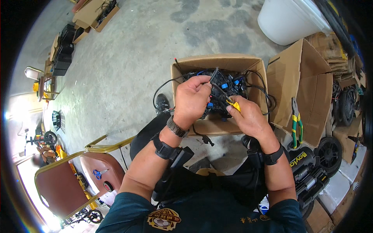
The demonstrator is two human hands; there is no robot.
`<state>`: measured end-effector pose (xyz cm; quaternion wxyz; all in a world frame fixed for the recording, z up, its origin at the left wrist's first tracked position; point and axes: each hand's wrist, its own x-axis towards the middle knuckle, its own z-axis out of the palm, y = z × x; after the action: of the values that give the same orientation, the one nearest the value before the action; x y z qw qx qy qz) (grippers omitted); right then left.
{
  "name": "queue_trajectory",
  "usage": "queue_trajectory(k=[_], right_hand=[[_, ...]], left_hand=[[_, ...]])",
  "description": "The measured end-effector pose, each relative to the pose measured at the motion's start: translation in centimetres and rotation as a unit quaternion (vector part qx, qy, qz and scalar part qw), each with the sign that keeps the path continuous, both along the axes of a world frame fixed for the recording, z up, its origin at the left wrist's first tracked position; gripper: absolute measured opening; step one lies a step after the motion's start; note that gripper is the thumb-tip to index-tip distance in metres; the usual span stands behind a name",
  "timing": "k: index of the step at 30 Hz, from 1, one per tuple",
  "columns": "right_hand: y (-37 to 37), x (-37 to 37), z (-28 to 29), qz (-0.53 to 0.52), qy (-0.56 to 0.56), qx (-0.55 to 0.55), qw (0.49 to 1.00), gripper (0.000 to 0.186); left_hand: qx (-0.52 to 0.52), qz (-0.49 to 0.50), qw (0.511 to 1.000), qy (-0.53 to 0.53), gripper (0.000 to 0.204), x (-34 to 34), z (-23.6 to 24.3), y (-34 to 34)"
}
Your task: Repairing and connecting electrical wiring for a motorcycle or electric vehicle by stripping wires and handling connectors.
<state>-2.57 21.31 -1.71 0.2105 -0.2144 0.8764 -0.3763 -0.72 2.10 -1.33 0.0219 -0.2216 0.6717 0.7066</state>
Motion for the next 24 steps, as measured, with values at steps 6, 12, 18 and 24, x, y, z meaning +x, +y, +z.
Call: queue_trajectory(k=[6, 12, 18, 24], right_hand=[[0.0, -0.1, 0.0, 0.000, -0.005, 0.007, 1.000, 0.031], [0.1, -0.4, -0.2, -0.024, 0.004, -0.019, 1.000, 0.032], [0.1, -0.1, -0.4, -0.035, -0.047, -0.044, 0.997, 0.032], [0.2, 0.0, -0.1, -0.050, -0.097, -0.050, 0.993, 0.029]], left_hand=[[-0.049, -0.010, 0.999, 0.019, 0.018, -0.1, -0.3, -0.2], [-0.003, 0.016, 1.000, -0.009, 0.020, -0.5, 0.6, -0.8], [0.043, 0.002, 0.999, -0.004, 0.016, -0.1, -0.4, -0.5], [0.093, -0.005, 0.996, 0.004, 0.014, 0.0, -0.9, -0.3]])
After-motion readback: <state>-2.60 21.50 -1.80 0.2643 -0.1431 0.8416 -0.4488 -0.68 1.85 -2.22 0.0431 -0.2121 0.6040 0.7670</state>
